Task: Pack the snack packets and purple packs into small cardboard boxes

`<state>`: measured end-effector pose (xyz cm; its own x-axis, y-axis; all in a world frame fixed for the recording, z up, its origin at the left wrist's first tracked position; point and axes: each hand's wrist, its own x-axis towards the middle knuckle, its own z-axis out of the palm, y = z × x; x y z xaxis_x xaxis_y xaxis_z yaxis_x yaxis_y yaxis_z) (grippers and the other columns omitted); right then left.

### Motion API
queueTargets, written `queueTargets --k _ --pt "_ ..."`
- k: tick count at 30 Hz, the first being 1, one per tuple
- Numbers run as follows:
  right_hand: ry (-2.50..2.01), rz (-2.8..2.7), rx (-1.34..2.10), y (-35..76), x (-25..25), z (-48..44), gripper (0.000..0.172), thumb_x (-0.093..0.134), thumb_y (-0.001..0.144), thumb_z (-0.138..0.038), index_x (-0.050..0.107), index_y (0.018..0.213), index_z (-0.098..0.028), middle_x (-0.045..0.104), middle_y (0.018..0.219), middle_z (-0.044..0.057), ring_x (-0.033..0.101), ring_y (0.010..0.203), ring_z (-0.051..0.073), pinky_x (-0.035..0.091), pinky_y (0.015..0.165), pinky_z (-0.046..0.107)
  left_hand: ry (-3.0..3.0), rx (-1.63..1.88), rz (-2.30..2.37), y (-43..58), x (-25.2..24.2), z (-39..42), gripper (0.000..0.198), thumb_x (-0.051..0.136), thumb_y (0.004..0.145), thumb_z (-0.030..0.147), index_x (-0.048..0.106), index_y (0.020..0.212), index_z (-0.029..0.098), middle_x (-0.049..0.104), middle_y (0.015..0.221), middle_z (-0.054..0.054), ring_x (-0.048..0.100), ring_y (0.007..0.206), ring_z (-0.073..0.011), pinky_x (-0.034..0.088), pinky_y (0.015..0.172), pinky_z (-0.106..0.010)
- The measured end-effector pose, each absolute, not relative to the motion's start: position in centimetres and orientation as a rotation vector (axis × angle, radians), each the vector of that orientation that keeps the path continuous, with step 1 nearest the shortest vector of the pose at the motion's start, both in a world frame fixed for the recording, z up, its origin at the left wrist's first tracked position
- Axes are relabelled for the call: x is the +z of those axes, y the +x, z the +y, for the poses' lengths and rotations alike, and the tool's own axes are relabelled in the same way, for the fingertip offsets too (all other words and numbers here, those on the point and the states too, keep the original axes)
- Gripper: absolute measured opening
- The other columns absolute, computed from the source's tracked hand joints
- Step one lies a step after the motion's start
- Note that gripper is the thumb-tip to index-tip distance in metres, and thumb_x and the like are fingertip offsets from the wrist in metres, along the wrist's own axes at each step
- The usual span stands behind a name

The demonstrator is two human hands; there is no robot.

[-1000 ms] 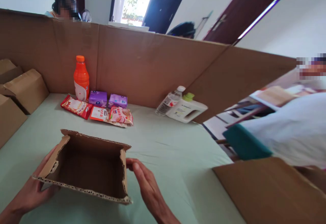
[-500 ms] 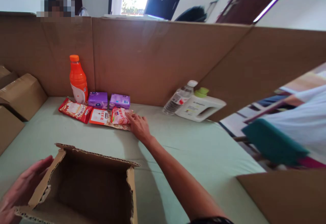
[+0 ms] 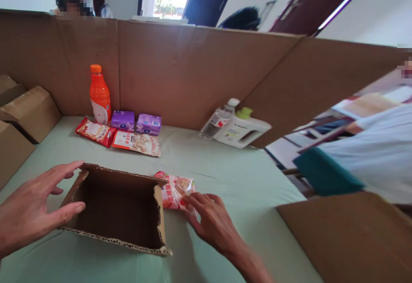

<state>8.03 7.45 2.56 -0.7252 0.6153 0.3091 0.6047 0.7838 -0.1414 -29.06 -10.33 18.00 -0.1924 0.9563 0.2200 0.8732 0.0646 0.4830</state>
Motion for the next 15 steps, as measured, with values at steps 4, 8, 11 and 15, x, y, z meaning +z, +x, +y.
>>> queueTargets --k 4,8,11,15 --pt "-0.96 -2.586 0.246 7.6 3.9 8.2 0.032 0.054 0.095 -0.046 0.075 0.11 -0.026 0.075 0.116 0.009 0.071 0.107 0.029 0.055 0.089 0.045 1.998 0.387 2.35 -28.5 19.0 -9.1 0.066 0.068 0.071 0.061 0.063 0.128 0.027 0.074 0.106 -0.01 0.072 0.078 -0.033 0.057 0.068 -0.043" --pt "-1.067 -2.666 0.33 4.3 3.8 11.1 0.036 0.052 0.095 -0.039 0.073 0.119 -0.022 0.07 0.129 0.013 0.066 0.118 0.03 0.053 0.098 0.046 2.069 0.134 2.384 -27.6 18.9 -8.3 0.065 0.064 0.072 0.05 0.059 0.131 0.023 0.074 0.089 -0.009 0.072 0.071 -0.0342 0.053 0.062 -0.04" --pt "-1.061 -2.764 0.353 1.9 2.5 12.7 0.041 0.057 0.088 -0.031 0.07 0.126 -0.024 0.07 0.129 0.012 0.067 0.116 0.031 0.052 0.097 0.046 2.054 0.075 2.422 -27.4 18.7 -8.4 0.067 0.056 0.074 0.032 0.053 0.14 0.022 0.075 0.09 -0.009 0.072 0.07 -0.0322 0.052 0.061 -0.038" --pt "-1.08 -2.787 0.392 1.1 1.3 13.9 0.052 0.062 0.083 -0.032 0.065 0.134 -0.023 0.071 0.127 0.014 0.069 0.111 0.032 0.052 0.095 0.046 2.004 0.262 2.349 -28.1 18.9 -9.0 0.07 0.045 0.075 0.022 0.049 0.145 0.022 0.076 0.09 -0.006 0.071 0.072 -0.0261 0.052 0.065 -0.035"
